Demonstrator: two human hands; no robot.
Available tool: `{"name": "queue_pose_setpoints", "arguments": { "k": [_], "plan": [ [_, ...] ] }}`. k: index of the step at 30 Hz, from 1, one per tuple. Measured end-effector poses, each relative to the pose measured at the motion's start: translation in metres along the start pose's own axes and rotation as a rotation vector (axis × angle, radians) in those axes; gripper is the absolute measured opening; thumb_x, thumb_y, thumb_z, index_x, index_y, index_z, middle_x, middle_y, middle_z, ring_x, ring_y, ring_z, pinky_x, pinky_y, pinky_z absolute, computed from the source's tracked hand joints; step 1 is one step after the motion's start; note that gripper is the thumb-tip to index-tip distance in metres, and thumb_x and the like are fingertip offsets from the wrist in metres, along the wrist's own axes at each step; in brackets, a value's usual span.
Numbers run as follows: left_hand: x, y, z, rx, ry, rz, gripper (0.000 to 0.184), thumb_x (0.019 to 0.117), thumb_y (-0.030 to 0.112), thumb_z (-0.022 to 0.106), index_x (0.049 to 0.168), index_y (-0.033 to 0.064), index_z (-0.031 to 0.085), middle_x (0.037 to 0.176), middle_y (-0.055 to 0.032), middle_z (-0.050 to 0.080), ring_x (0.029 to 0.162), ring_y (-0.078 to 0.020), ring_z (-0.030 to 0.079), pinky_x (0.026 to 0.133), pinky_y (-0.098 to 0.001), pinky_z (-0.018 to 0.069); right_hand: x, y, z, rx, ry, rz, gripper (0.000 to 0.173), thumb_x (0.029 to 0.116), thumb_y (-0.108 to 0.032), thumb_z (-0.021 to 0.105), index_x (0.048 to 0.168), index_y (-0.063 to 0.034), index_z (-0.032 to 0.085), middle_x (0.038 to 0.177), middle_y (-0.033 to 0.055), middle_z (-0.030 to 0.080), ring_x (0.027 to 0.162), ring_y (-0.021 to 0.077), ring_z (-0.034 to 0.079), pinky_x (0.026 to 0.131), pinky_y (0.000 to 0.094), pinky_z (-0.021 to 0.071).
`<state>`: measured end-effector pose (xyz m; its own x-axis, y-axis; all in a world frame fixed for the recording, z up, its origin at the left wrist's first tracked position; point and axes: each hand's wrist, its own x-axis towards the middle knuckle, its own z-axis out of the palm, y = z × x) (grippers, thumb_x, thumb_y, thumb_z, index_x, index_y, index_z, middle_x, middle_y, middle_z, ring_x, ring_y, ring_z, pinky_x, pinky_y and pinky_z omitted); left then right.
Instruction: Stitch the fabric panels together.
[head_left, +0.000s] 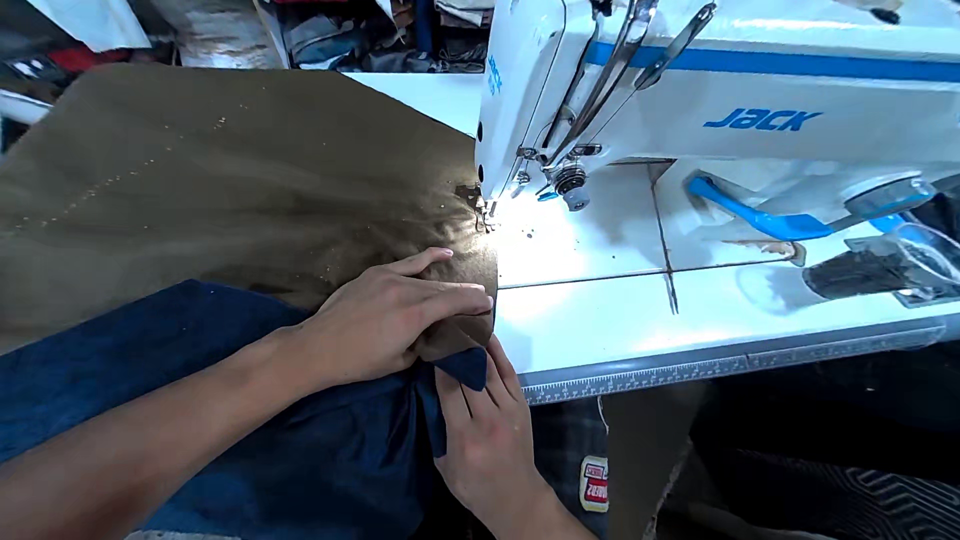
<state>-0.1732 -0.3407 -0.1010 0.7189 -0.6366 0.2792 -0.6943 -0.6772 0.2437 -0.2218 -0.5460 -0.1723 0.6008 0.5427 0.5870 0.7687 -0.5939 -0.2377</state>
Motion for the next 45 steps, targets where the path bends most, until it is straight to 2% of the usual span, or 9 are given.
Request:
{"name": "queue_pose_setpoints", "arguments": {
  "k": [4, 13, 20, 26, 30, 35, 37, 43, 45],
  "plan": [
    [0.0, -0.002, 0.001, -0.008, 0.006, 0.048, 0.044, 0.0887, 0.009, 0.061, 0.131, 0.0184, 0.07, 0.136, 0.0085, 0.068, 0.138, -0.0088, 0.054, 0.128, -0.0444, 0.0306, 0.0, 0.001, -0.002, 0.004, -0.012, -0.002, 0.027, 0.0885, -0.013, 0.06, 0.11, -0.0128, 0.076, 0.119, 0.0057, 0.074, 0.131, 0.0264, 0.06, 0.119, 0.0473, 0.0402],
    [-0.002, -0.003, 0.003, -0.01, 0.001, 0.038, 0.047, 0.0877, 0.006, 0.061, 0.131, 0.0213, 0.071, 0.139, 0.0096, 0.066, 0.139, -0.0078, 0.053, 0.125, -0.0412, 0.0361, -0.001, 0.005, -0.004, 0.001, -0.014, -0.015, 0.029, 0.0871, -0.013, 0.063, 0.113, -0.011, 0.076, 0.123, 0.0058, 0.074, 0.136, 0.0263, 0.057, 0.123, 0.0469, 0.0361],
    [0.001, -0.004, 0.001, -0.006, 0.012, 0.031, 0.048, 0.0859, 0.004, 0.061, 0.13, 0.0216, 0.071, 0.139, 0.0106, 0.066, 0.139, -0.0074, 0.052, 0.127, -0.0421, 0.0337, 0.003, 0.006, -0.01, -0.034, -0.088, -0.022, 0.036, 0.0826, -0.013, 0.063, 0.116, -0.0115, 0.076, 0.128, 0.0066, 0.071, 0.139, 0.0256, 0.054, 0.124, 0.0451, 0.0334],
    [0.002, 0.0, 0.001, -0.056, 0.029, -0.035, 0.041, 0.0955, 0.009, 0.055, 0.129, 0.0247, 0.072, 0.138, 0.0134, 0.066, 0.138, -0.005, 0.053, 0.127, -0.0408, 0.0337, 0.005, 0.015, -0.018, -0.005, -0.12, -0.043, 0.045, 0.0806, -0.012, 0.064, 0.125, -0.0112, 0.073, 0.135, 0.0053, 0.068, 0.142, 0.0237, 0.05, 0.126, 0.0444, 0.0309],
    [0.002, 0.002, 0.002, -0.128, 0.046, -0.044, 0.036, 0.0965, 0.014, 0.057, 0.126, 0.026, 0.074, 0.134, 0.0145, 0.068, 0.135, -0.004, 0.055, 0.128, -0.0429, 0.0314, 0.004, 0.02, -0.02, 0.016, -0.125, -0.052, 0.044, 0.0777, -0.013, 0.066, 0.121, -0.0114, 0.074, 0.135, 0.0056, 0.068, 0.142, 0.0231, 0.05, 0.125, 0.0444, 0.0319],
    [0.001, 0.007, 0.003, -0.152, 0.036, -0.026, 0.039, 0.092, 0.011, 0.06, 0.125, 0.0263, 0.074, 0.133, 0.0149, 0.068, 0.134, -0.0039, 0.056, 0.129, -0.0468, 0.029, -0.006, 0.03, -0.022, 0.101, -0.058, -0.092, 0.038, 0.0858, -0.01, 0.061, 0.121, -0.0085, 0.074, 0.133, 0.0072, 0.069, 0.141, 0.0232, 0.053, 0.125, 0.0451, 0.0341],
    [0.001, 0.008, 0.004, -0.148, 0.032, -0.023, 0.04, 0.0903, 0.01, 0.061, 0.124, 0.026, 0.075, 0.133, 0.0146, 0.069, 0.134, -0.004, 0.056, 0.129, -0.046, 0.0302, -0.009, 0.032, -0.023, 0.135, -0.044, -0.097, 0.04, 0.0859, -0.005, 0.058, 0.122, -0.0088, 0.074, 0.133, 0.0065, 0.07, 0.14, 0.0233, 0.053, 0.125, 0.0451, 0.0348],
    [0.002, 0.008, 0.004, -0.149, 0.049, -0.017, 0.035, 0.0956, 0.013, 0.058, 0.124, 0.0241, 0.075, 0.131, 0.013, 0.07, 0.132, -0.0049, 0.058, 0.127, -0.0442, 0.0334, -0.009, 0.031, -0.024, 0.138, -0.064, -0.097, 0.042, 0.0866, -0.003, 0.056, 0.125, -0.0088, 0.073, 0.135, 0.0065, 0.069, 0.142, 0.0226, 0.052, 0.125, 0.0444, 0.0338],
    [0.003, 0.008, 0.004, -0.14, 0.047, -0.027, 0.038, 0.0932, 0.011, 0.058, 0.124, 0.0246, 0.075, 0.131, 0.0135, 0.07, 0.132, -0.0044, 0.058, 0.127, -0.0432, 0.0337, -0.008, 0.031, -0.025, 0.128, -0.074, -0.095, 0.044, 0.0867, -0.003, 0.056, 0.127, -0.009, 0.072, 0.138, 0.0066, 0.067, 0.143, 0.0222, 0.05, 0.126, 0.0437, 0.0331]
  ]
}}
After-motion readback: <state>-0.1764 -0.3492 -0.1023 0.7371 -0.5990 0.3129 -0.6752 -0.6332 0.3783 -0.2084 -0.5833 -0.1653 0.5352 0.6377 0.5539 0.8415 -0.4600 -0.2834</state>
